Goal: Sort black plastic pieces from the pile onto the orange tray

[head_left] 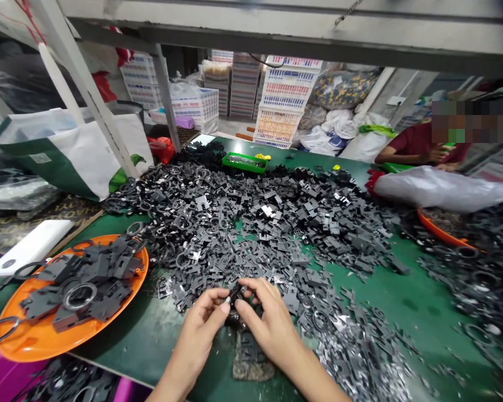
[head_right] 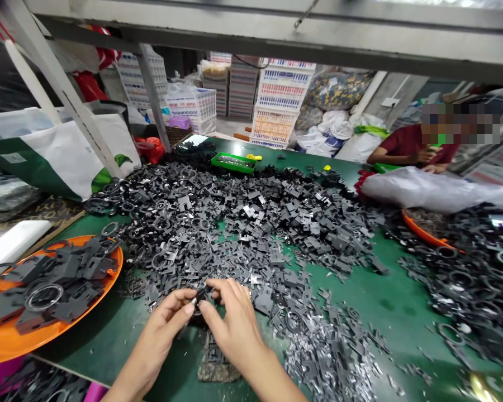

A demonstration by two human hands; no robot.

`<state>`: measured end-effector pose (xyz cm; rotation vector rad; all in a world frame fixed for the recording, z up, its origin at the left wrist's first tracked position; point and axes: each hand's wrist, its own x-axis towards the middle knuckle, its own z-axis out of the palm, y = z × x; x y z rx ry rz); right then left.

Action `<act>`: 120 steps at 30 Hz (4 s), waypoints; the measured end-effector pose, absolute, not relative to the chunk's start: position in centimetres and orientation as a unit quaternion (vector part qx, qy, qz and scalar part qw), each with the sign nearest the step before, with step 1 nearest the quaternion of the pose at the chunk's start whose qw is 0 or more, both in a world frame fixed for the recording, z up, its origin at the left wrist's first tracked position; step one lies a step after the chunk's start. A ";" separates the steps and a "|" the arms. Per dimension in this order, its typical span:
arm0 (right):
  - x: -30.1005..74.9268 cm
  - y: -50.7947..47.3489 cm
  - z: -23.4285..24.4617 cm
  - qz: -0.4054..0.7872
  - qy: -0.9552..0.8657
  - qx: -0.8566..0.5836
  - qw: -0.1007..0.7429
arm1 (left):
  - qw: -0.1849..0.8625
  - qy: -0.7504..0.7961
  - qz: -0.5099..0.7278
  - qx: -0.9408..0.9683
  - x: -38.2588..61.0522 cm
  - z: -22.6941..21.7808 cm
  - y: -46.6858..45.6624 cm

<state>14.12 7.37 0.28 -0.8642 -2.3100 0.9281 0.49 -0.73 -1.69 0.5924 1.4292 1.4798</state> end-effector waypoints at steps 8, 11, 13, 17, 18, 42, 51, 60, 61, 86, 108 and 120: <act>15.8 8.4 0.4 0.327 -0.900 -0.217 0.188 | 0.493 0.602 0.523 0.348 -0.2 -2.1 -1.8; 15.8 8.0 -0.9 0.232 -0.917 -0.213 0.244 | 0.467 0.621 0.493 0.390 -0.4 -2.2 -1.9; 15.5 8.0 -1.6 0.178 -0.916 -0.225 0.281 | 0.427 0.635 0.480 0.429 -0.3 -2.3 -1.9; 15.2 8.5 -1.9 0.138 -0.897 -0.281 0.312 | 0.420 0.647 0.471 0.428 -0.1 -2.6 -2.0; 15.3 8.6 -1.6 0.140 -0.894 -0.294 0.306 | 0.440 0.648 0.475 0.403 -0.1 -2.6 -2.0; 19.1 5.6 -1.3 0.323 -0.898 -0.282 0.099 | 0.208 0.691 0.294 0.627 2.4 -5.7 -4.6; 18.7 4.6 -0.8 0.108 -0.967 -0.230 0.014 | 0.235 0.690 0.275 0.628 2.2 -5.0 -4.4; 19.2 6.4 1.1 0.305 -0.916 -0.258 0.016 | 0.252 0.733 0.296 0.558 4.2 -3.9 -3.5; 19.0 6.6 1.3 0.337 -0.903 -0.264 0.033 | 0.250 0.734 0.298 0.556 4.5 -3.9 -3.5; 18.8 9.5 2.8 0.261 -0.949 -0.161 -0.080 | 0.236 0.734 0.296 0.564 5.0 -3.9 -3.7; 17.3 12.6 1.8 0.330 -0.922 -0.066 -0.191 | 0.265 0.716 0.262 0.591 4.2 -4.0 -3.7; 16.7 13.1 1.8 0.326 -0.919 -0.057 -0.216 | 0.257 0.713 0.261 0.598 4.4 -4.0 -3.7</act>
